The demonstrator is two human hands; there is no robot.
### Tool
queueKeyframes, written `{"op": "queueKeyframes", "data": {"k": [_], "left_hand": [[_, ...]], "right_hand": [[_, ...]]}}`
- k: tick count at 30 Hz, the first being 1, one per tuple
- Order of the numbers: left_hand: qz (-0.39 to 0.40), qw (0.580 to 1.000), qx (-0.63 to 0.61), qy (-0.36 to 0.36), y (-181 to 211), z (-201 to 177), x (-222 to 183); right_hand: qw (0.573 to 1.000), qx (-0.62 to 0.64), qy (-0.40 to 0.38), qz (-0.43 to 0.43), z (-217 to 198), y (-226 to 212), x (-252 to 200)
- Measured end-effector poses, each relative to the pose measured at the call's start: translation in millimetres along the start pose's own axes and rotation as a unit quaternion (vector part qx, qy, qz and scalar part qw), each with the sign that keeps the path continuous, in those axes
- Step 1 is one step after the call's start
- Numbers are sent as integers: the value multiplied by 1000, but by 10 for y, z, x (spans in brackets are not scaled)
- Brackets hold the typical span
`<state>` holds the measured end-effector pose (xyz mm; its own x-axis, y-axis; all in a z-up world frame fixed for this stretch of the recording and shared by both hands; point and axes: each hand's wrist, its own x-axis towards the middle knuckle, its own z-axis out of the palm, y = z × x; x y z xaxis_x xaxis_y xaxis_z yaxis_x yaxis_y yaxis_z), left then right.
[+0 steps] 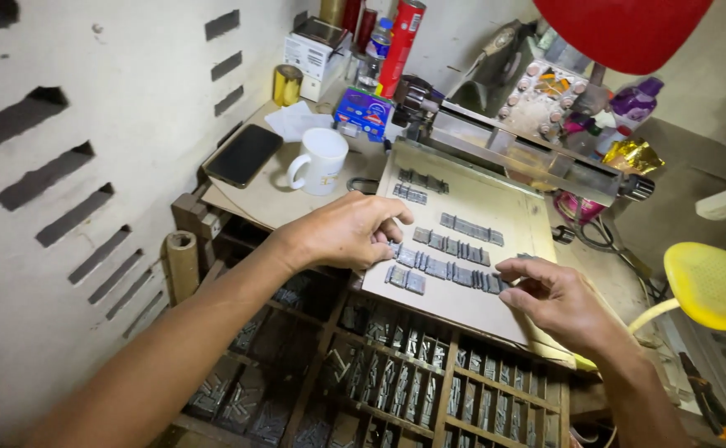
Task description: Selecting and arranging individual metal type characters from a type case onto a layout board for letterpress printing.
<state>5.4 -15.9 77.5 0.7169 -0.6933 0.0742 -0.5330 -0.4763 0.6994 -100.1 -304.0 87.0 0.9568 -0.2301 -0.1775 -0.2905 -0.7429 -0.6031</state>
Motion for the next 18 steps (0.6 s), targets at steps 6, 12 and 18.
{"op": "queueKeyframes", "data": {"k": [6, 12, 18], "left_hand": [[3, 1000, 17, -22, 33, -25, -17], [-3, 999, 19, -29, 70, -41, -24], [15, 999, 34, -26, -19, 24, -87]], "right_hand": [[1000, -26, 13, -7, 31, 14, -1], [999, -48, 4, -10, 51, 16, 25], [997, -67, 16, -45, 76, 160, 27]]}}
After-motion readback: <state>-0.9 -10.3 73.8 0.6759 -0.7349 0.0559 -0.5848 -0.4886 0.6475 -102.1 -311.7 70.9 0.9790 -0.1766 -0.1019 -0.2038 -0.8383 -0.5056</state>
